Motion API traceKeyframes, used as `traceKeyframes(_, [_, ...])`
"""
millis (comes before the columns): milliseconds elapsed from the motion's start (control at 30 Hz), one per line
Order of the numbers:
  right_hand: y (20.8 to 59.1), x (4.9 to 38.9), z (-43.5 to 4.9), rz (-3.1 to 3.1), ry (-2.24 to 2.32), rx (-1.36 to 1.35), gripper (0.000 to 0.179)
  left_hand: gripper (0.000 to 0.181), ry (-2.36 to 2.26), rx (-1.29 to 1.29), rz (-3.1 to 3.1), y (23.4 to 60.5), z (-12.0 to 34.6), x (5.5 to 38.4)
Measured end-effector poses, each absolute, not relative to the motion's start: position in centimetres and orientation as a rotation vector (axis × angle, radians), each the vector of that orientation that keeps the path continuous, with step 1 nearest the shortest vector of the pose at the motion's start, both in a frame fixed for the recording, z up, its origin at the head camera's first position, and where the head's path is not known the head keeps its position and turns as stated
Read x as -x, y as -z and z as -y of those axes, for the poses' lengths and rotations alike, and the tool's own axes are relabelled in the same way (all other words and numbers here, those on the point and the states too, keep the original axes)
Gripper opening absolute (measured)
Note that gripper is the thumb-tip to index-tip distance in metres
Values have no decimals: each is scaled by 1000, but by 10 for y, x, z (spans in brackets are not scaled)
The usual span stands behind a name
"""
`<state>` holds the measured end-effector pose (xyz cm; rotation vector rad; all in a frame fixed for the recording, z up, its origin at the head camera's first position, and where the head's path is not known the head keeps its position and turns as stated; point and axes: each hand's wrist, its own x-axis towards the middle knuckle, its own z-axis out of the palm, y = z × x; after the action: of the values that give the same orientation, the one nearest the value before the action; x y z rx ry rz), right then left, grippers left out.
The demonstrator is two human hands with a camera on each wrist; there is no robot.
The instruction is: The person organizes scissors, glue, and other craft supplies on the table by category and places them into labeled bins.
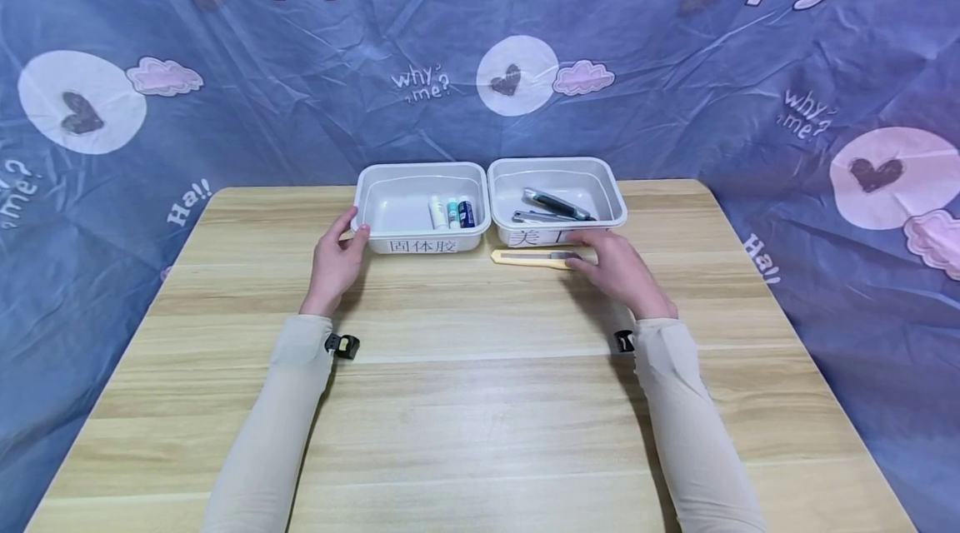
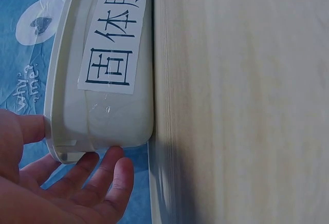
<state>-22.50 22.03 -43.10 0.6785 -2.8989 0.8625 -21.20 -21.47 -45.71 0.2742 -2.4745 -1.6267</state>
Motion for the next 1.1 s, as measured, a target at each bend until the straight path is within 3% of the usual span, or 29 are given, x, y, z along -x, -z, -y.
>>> traceKeyframes(233, [440, 228, -217, 2883, -835, -785, 32, 54, 1627, -270, 2472, 457, 215, 212])
traceKeyframes(1100, [450, 222, -203, 3003, -763, -752, 33, 52, 1634, -289, 2472, 454, 214, 212])
